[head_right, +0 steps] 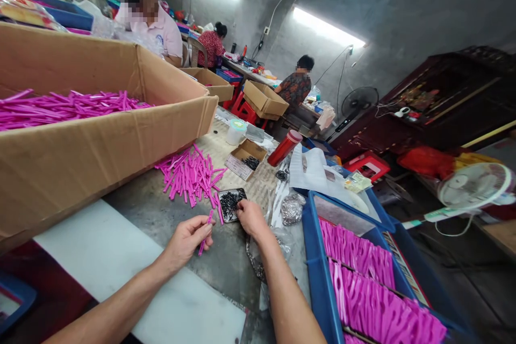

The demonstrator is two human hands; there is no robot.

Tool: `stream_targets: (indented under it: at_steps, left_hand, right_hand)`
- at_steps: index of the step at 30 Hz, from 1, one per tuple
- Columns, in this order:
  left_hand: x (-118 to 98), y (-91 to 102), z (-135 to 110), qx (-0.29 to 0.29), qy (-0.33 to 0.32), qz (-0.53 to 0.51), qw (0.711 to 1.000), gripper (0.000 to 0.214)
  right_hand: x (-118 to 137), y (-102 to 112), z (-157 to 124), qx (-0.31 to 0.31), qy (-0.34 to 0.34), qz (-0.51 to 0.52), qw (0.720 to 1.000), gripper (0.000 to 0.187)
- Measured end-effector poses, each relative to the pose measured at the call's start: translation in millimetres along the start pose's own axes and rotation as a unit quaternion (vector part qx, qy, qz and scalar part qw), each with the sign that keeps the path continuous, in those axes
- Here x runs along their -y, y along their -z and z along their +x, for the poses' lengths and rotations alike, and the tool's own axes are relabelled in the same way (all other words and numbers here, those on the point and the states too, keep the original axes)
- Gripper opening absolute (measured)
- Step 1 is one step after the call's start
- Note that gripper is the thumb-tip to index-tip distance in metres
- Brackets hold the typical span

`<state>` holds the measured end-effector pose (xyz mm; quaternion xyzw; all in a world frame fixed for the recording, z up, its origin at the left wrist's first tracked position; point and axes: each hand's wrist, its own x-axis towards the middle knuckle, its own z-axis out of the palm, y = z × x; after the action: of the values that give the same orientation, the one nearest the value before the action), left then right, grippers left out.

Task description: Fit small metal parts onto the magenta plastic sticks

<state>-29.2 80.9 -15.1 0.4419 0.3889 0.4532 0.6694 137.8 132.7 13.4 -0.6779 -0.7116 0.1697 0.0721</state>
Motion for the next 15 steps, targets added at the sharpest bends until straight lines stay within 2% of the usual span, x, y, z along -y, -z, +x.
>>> stream_targets:
  at_steps: [15]
  left_hand:
    - [-4, -1.4, -2, -0.015, 0.003, -0.006, 1.000, 0.021]
  right_hand:
    - [4, -10, 4, 0.041, 0.030, -0.130, 0.990, 0.017]
